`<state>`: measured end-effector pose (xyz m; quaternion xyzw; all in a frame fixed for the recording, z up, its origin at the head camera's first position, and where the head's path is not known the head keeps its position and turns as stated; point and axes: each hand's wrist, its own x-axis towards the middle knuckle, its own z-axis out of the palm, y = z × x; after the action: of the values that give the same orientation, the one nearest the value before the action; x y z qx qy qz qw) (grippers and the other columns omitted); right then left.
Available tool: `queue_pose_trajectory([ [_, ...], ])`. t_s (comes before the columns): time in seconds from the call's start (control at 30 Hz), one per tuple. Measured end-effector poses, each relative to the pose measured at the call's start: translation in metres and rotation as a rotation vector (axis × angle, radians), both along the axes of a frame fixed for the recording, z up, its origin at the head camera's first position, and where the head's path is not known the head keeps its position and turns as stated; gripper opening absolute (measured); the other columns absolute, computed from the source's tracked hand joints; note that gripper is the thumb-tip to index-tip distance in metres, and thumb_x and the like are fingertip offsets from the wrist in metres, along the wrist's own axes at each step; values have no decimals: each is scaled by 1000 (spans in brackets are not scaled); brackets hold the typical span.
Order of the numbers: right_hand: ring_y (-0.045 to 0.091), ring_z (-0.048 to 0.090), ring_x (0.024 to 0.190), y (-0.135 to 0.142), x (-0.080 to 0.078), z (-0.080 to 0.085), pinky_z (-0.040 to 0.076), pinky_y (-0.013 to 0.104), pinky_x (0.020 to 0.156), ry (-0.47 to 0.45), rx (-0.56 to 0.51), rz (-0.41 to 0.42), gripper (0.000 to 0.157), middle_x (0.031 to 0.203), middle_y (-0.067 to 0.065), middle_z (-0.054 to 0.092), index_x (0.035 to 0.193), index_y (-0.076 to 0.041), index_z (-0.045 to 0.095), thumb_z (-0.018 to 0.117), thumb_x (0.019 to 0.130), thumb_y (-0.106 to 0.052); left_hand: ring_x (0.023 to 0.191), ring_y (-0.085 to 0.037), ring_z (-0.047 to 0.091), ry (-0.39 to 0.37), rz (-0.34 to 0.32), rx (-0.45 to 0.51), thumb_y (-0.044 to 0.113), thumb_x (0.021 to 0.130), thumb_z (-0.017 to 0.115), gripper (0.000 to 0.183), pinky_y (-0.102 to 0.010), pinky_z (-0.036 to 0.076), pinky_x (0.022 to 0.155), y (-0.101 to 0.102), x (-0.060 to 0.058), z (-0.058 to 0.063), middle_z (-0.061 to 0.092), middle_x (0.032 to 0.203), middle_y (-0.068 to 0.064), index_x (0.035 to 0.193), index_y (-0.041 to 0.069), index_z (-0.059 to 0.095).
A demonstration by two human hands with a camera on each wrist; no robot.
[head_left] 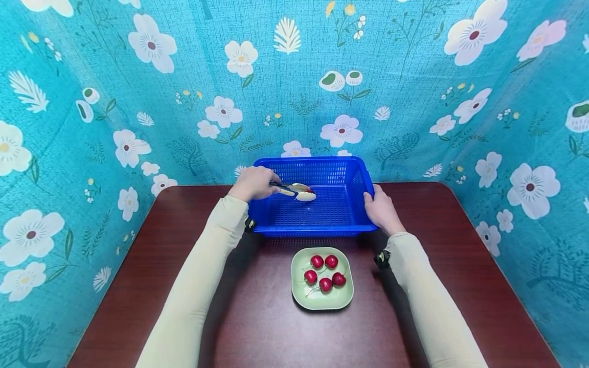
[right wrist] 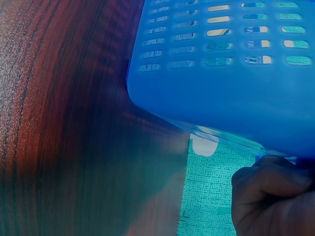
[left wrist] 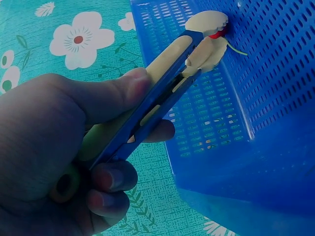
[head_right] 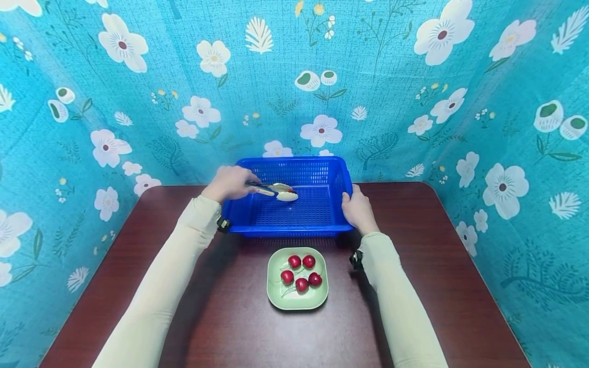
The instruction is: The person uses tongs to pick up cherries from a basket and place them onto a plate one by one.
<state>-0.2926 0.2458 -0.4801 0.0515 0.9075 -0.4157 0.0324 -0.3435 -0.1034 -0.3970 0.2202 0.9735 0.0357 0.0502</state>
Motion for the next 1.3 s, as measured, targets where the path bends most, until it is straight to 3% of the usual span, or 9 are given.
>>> queue_pose_trajectory([
  [0.5, 52, 51, 135, 2, 2, -2, 41, 67, 110, -5, 1, 2, 58, 155, 32, 43, 162, 1, 21, 32, 113, -29, 98, -25, 66, 35, -86, -23, 36, 99, 71, 31, -44, 53, 84, 1, 3, 0, 76, 118, -3, 126, 21, 77],
  [0.83, 52, 51, 136, 3, 2, -1, 40, 67, 110, 4, -1, 0, 57, 155, 32, 44, 162, 1, 22, 33, 113, -28, 108, -27, 69, 42, -144, 25, 34, 101, 69, 31, -45, 54, 88, -4, 6, 1, 75, 124, -3, 127, 19, 76],
  [0.97, 51, 52, 135, 2, 2, 0, 42, 66, 110, 6, -4, 3, 57, 154, 32, 44, 161, 1, 23, 34, 113, -27, 102, -26, 69, 58, -155, 38, 34, 100, 69, 31, -44, 53, 85, -7, 6, 1, 75, 122, -3, 126, 19, 76],
  [1.1, 51, 53, 134, 1, 2, 0, 42, 65, 110, 5, -8, 4, 56, 154, 32, 45, 161, 1, 23, 34, 113, -27, 94, -25, 67, 111, -165, 53, 35, 101, 68, 31, -43, 53, 79, -10, 7, -3, 75, 122, -3, 127, 20, 76],
  [1.3, 51, 52, 135, 0, 1, 0, 41, 65, 110, 14, -10, 7, 56, 154, 33, 45, 161, 2, 24, 34, 113, -26, 88, -25, 70, 207, -170, 89, 37, 102, 66, 34, -41, 54, 71, -14, 18, -3, 74, 123, -3, 129, 18, 73],
])
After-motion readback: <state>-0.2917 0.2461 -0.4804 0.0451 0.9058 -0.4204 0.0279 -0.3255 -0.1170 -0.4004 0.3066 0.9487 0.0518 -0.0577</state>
